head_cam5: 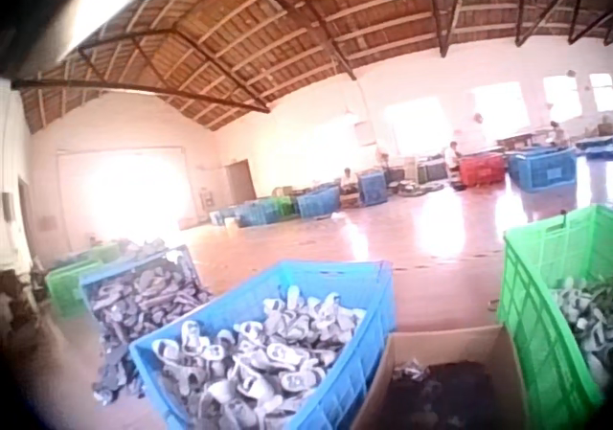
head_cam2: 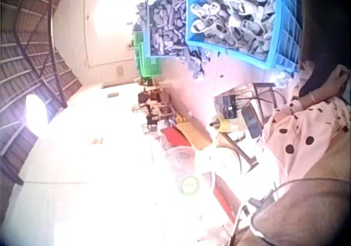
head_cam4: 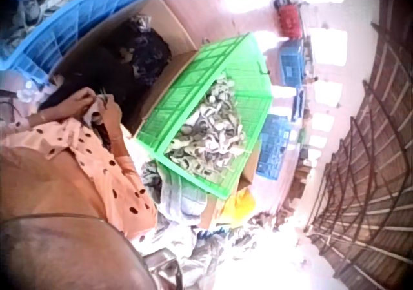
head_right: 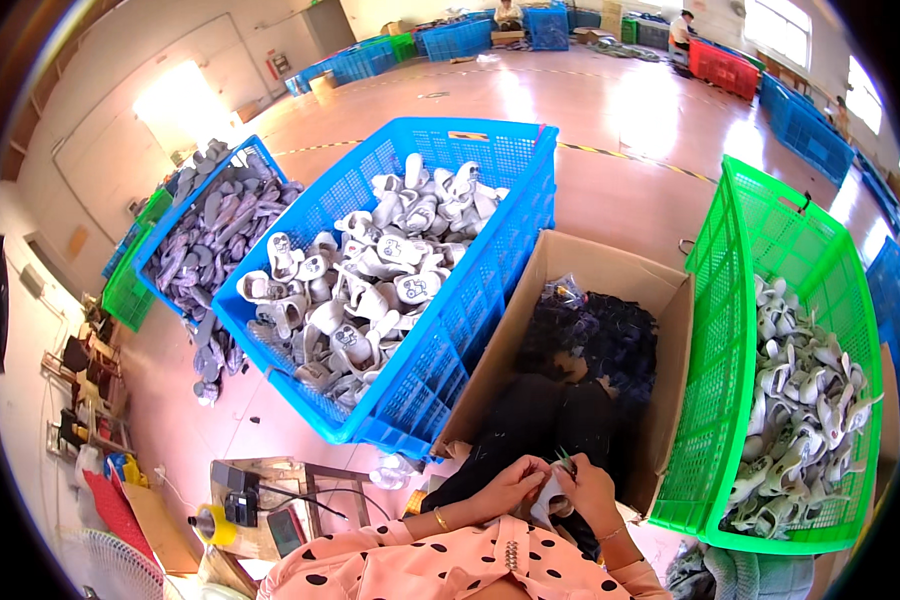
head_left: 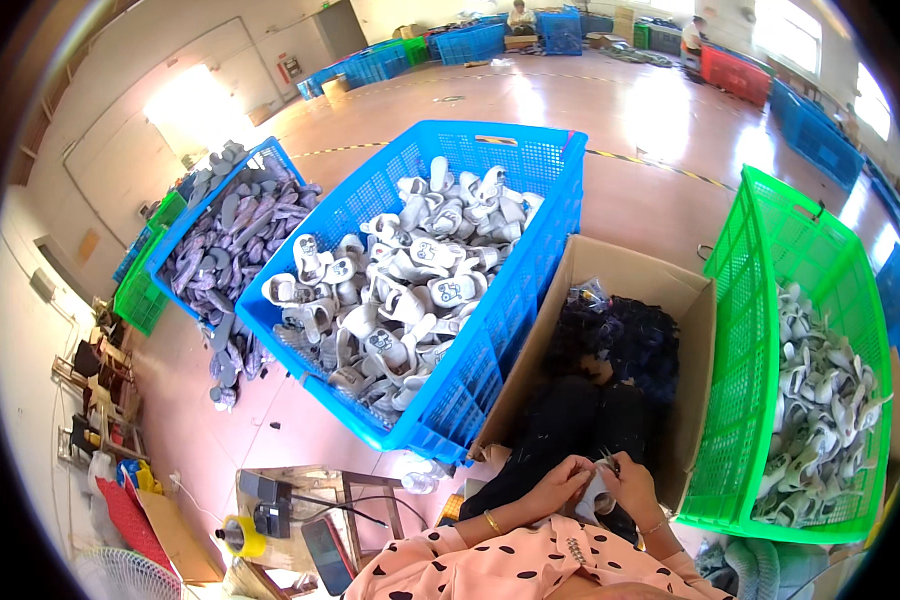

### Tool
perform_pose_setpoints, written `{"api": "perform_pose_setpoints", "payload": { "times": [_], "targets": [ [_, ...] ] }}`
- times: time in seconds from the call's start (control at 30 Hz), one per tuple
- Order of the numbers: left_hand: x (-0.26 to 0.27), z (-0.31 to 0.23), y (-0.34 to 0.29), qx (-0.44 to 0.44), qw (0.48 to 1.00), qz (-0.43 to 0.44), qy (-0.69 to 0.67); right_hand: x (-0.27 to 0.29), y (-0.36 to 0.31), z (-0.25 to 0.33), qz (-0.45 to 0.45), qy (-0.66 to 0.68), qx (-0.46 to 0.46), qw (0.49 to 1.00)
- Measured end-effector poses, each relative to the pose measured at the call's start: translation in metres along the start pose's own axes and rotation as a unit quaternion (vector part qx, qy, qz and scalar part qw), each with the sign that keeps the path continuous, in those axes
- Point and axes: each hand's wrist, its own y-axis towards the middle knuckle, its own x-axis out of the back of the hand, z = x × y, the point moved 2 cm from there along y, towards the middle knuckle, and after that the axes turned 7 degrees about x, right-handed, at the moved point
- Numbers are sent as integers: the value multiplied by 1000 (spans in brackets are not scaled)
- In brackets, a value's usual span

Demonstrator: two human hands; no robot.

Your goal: The person sits on the floor in a factory setting and uses scissors to trim loose threads and excess fabric from the edges of small grey slippers. They handle the slippers one at a time, picking them from a blue crate and placing them into a green crate after trimming.

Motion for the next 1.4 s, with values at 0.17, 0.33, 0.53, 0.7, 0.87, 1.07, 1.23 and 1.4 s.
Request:
{"api": "perform_pose_setpoints", "payload": {
  "times": [0.17, 0.33, 0.53, 0.7, 0.87, 1.07, 1.23, 1.4],
  "targets": [
    [-4, -5, -7, -99, 975, -108, 169, 1, 0, -3, -5, 3, 10, 1000],
    [-7, -4, 0, -108, 951, -172, 235, 4, -2, -12, -14, 6, 14, 1000],
    [-6, -4, 8, -88, 936, -186, 284, -1, -2, -29, 1, 20, 11, 1000],
    [-13, -6, 4, -161, 911, -180, 334, 0, -2, -25, -10, 39, 8, 999],
    [-23, -9, -2, -168, 893, -198, 367, -3, -3, -25, -5, 57, 13, 998],
    [-8, -12, -3, -108, 913, -182, 347, -12, -2, -15, 16, 53, 4, 998],
    [3, -4, 9, -17, 997, -43, 59, -13, -1, -25, 31, -5, -5, 1000],
    [22, -36, -16, 87, 996, 2, 29, -11, 2, -21, 44, 23, -11, 999]
  ]
}}
